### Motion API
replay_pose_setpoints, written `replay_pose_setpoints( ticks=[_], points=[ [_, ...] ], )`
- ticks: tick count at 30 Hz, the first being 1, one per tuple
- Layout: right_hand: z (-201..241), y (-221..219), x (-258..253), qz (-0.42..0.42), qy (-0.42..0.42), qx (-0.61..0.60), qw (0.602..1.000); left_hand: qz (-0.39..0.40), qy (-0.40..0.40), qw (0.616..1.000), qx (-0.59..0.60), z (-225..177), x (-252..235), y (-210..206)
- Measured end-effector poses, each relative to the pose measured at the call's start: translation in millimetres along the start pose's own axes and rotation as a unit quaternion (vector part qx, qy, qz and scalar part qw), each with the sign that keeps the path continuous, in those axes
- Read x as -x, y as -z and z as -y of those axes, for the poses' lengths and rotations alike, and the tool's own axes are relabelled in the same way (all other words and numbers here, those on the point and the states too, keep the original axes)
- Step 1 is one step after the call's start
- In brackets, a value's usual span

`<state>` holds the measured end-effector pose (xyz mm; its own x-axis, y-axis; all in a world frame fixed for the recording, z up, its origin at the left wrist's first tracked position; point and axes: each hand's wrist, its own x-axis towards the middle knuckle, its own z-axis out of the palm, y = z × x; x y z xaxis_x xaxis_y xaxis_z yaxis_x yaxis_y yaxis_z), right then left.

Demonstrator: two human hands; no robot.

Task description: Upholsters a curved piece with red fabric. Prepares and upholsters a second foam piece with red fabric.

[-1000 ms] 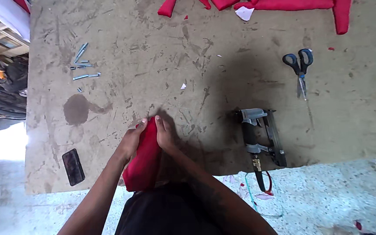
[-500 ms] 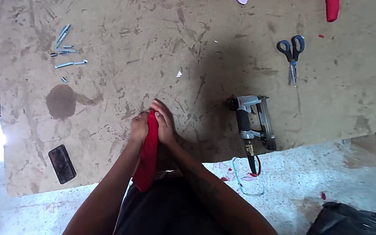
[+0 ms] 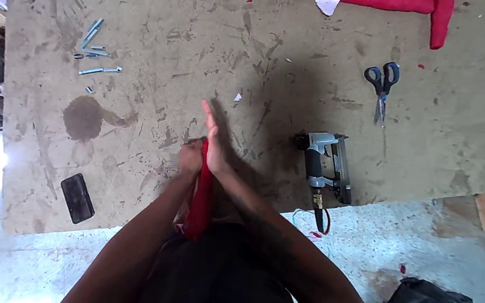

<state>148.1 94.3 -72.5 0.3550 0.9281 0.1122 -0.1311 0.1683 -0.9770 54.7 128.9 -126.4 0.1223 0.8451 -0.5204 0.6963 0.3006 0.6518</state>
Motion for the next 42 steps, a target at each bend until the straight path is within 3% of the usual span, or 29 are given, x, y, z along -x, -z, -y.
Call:
replay_pose_setpoints(
  ticks=[2,5,8,11,16,19,21,24,27,29,37,42],
  points=[
    [5.0,28.2,-16.7,-0.031,0.056,-0.024,0.998,0.009,-0.004,0.997,-0.071,-1.4,3.0,-8.3],
    [69.3,117.3,14.1,-0.078,-0.031,0.214,0.973,0.01,0.0,0.991,-0.134,-7.9,7.2,-16.5],
    [60.3,220.9,56.3,-0.174,-0.143,0.44,0.869,0.008,-0.017,0.966,-0.256,-17.3,13.8,-23.2],
    [37.2,272.8,106.6,-0.179,-0.227,0.532,0.796,-0.01,-0.077,0.935,-0.347,-13.7,16.9,-36.9],
    [22.0,258.1,111.5,-0.174,-0.276,0.579,0.747,-0.052,-0.106,0.933,-0.34,-1.4,19.4,-41.3],
    [58.2,243.6,89.8,-0.152,-0.309,0.515,0.785,-0.076,-0.125,0.935,-0.322,1.7,17.8,-41.0],
    [85.9,230.7,72.5,-0.067,-0.328,0.486,0.807,-0.071,-0.123,0.937,-0.319,4.3,19.5,-39.4],
    [101.9,200.4,30.9,0.139,-0.311,0.455,0.823,-0.07,-0.127,0.942,-0.302,2.9,21.4,-40.2],
    [93.6,153.2,-3.8,0.321,-0.232,0.516,0.76,-0.074,-0.123,0.944,-0.297,5.0,20.5,-38.4],
    [79.4,136.9,-20.5,0.374,-0.209,0.546,0.72,-0.076,-0.127,0.945,-0.292,5.0,19.9,-39.0],
    [63.4,105.1,-40.3,0.43,-0.198,0.629,0.616,-0.086,-0.126,0.948,-0.28,7.7,20.3,-38.0],
    [67.8,99.3,-34.3,0.462,-0.176,0.614,0.616,-0.066,-0.116,0.953,-0.273,-0.4,26.2,-28.6]
  ],
)
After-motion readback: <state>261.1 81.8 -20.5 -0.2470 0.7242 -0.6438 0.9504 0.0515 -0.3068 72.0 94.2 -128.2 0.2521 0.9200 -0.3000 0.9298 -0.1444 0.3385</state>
